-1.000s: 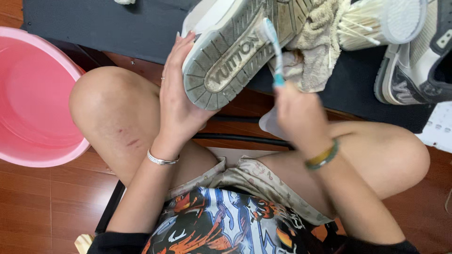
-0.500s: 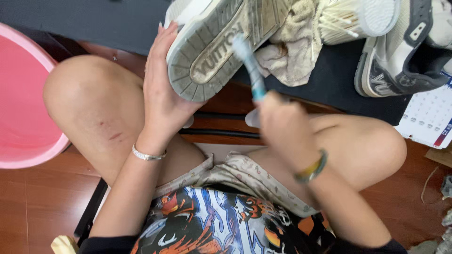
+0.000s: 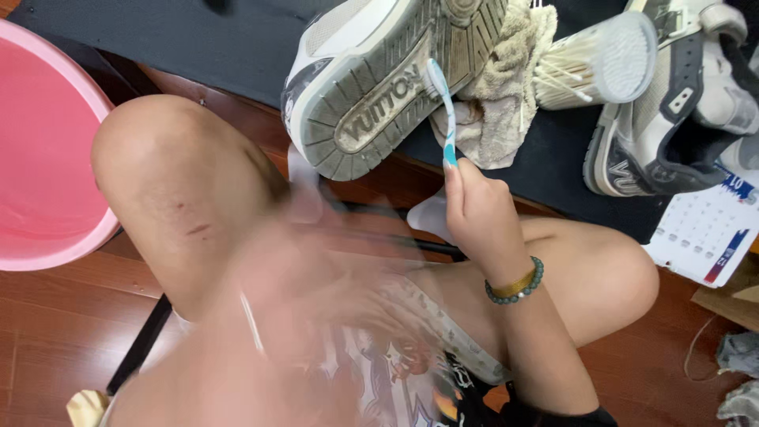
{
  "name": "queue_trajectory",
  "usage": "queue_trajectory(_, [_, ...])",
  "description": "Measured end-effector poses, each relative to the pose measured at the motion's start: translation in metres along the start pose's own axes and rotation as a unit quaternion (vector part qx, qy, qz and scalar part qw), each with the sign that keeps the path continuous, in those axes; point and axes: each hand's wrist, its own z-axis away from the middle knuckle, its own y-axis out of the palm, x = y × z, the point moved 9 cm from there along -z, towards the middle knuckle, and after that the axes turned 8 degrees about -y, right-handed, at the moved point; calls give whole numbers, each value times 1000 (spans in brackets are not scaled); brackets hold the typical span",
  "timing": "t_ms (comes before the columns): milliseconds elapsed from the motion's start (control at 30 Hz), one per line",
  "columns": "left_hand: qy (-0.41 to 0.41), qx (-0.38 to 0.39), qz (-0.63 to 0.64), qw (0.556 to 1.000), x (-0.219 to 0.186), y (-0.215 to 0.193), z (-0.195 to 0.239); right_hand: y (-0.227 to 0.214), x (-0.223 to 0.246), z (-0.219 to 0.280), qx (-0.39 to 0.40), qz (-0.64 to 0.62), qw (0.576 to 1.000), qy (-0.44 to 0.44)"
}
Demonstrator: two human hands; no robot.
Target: The person cleans a white and grey sneaker by scrubbing the sole and side panels with a toothbrush and wiping the upper with a cloth. They use cotton swabs to clean the eyelets and crevices, then scrub the outsole pattern with the toothbrush.
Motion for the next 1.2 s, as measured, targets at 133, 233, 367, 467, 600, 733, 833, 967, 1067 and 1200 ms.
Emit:
queue_trajectory(133, [1, 21, 9, 1000, -19, 5, 5, 1, 0, -2, 5, -11, 1000, -3])
queue_trajectory(233, [-6, 20, 12, 1000, -15, 8, 5, -3, 1, -6, 7, -6, 1000, -3])
queue_trajectory(367, [-27, 12, 11, 1000, -12, 8, 13, -3, -4, -8, 18, 3, 1000, 17])
queue_trajectory(467, [-39, 23, 25, 999, -22, 12, 18, -3, 0, -9, -11, 1, 999, -40])
queue_trajectory(600, [6, 45, 18, 999, -32, 3, -3, -3, -1, -8, -4, -10, 1000, -4])
queue_trajectory(733, [-13, 35, 6, 999, -31, -9, 6, -4, 2, -14, 12, 12, 1000, 1])
queue_trajectory(833, [-39, 45, 20, 998, -32, -1, 14, -6, 3, -17, 9, 24, 999, -20])
queue_trajectory(967, [-2, 60, 32, 998, -23, 10, -5, -8, 3, -22, -6, 37, 999, 2])
queue_trajectory(1067, [-41, 57, 35, 997, -15, 14, 8, -10, 8, -24, -16, 22, 999, -28])
queue_trajectory(1200, [-36, 70, 52, 995, -2, 27, 0, -9, 4, -20, -4, 15, 1000, -14])
